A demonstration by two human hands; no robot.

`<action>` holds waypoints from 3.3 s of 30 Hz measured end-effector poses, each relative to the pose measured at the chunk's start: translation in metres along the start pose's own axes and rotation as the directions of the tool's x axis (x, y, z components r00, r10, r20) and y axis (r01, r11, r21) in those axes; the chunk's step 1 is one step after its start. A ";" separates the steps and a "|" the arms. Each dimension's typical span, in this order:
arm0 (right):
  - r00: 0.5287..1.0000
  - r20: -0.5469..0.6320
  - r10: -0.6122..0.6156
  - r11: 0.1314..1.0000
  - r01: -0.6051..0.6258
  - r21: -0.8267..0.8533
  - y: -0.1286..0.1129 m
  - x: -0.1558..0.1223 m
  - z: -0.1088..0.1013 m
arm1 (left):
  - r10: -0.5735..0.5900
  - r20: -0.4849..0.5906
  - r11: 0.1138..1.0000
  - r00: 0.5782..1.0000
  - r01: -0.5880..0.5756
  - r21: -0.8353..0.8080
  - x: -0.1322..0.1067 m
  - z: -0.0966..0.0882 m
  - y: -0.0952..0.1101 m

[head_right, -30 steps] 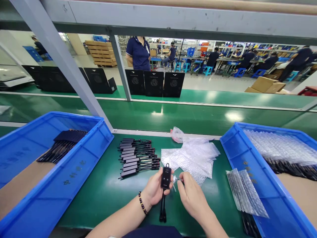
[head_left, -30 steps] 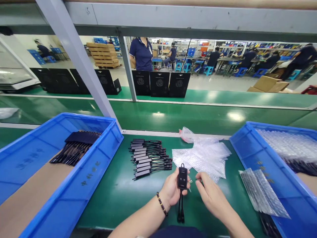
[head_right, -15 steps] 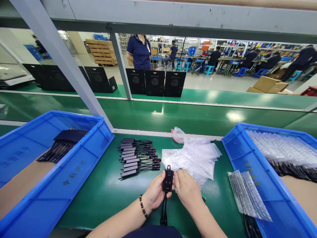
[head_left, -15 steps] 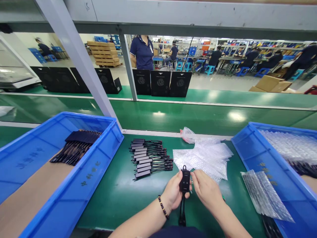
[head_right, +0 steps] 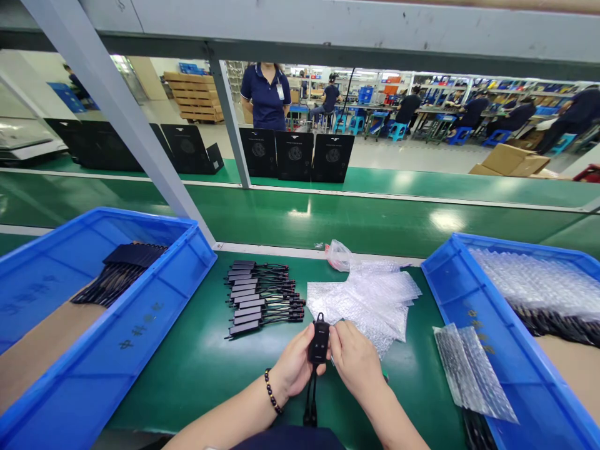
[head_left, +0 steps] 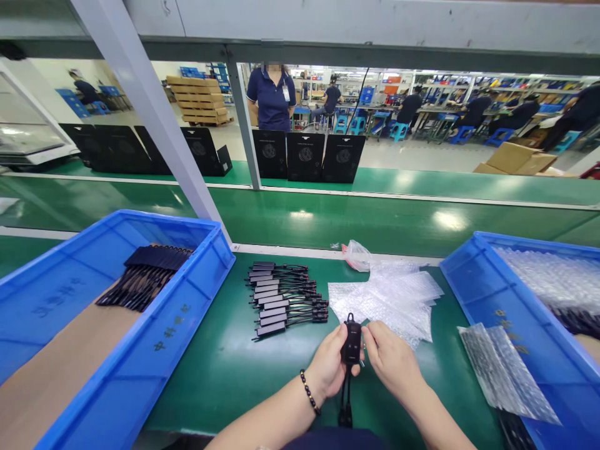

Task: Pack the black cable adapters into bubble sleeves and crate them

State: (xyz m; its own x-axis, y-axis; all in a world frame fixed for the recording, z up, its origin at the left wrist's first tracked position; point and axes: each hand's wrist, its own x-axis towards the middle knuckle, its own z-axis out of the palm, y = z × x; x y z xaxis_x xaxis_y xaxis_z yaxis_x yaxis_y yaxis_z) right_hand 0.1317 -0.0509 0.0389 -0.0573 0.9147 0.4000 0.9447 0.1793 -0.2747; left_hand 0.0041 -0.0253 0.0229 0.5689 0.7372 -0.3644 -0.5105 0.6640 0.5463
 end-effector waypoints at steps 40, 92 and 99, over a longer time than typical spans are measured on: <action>0.900 0.133 0.414 0.866 -0.344 -0.362 0.054 0.014 0.014 | 0.015 -0.012 0.993 1.000 -0.013 0.118 -0.005 -0.001 0.031; 0.847 0.510 0.153 0.550 -0.502 0.667 0.029 0.011 -0.047 | -0.187 0.302 0.959 0.935 0.107 0.263 -0.004 -0.008 -0.011; 0.800 0.598 0.040 0.529 -0.525 0.667 0.014 -0.002 -0.041 | -0.214 0.369 0.973 0.904 0.166 0.158 -0.009 -0.001 -0.002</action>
State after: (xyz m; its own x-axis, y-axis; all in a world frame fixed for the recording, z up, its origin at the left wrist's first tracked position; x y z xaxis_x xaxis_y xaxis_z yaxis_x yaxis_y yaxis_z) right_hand 0.1584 -0.0653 0.0704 -0.2009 0.9560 -0.2138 0.3149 -0.1436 -0.9382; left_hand -0.0007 -0.0328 0.0244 0.8617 0.4787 -0.1682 -0.3006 0.7486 0.5909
